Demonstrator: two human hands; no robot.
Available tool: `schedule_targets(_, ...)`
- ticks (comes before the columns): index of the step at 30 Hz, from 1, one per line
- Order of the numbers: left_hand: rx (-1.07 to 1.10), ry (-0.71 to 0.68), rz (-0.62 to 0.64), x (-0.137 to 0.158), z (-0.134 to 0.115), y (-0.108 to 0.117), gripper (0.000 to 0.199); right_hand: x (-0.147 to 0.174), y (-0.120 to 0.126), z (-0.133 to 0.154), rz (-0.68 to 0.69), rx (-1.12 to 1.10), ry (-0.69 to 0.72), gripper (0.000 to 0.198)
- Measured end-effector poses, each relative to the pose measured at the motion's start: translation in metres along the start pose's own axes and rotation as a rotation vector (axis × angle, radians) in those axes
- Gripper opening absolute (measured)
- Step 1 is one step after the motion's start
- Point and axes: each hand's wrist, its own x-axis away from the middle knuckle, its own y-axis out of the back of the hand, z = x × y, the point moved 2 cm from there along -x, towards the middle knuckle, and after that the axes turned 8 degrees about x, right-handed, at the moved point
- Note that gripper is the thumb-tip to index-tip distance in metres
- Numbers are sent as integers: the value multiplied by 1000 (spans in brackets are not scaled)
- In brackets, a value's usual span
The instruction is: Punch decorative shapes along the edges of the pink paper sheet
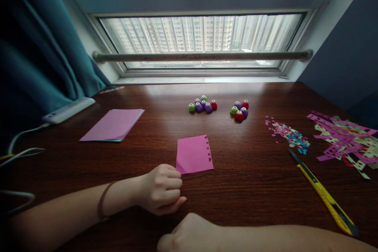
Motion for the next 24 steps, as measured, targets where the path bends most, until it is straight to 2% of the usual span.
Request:
schedule_targets(8, 4, -5, -16, -1, 1, 0, 34, 1, 2, 0, -22, -12, 3, 19)
schedule_targets(14, 4, -4, -13, -1, 0, 1, 34, 0, 11, 2, -58, -47, 60, 12)
schedule_targets(24, 16, -6, -15, -1, 0, 0, 34, 0, 8, 1, -84, -30, 30, 14)
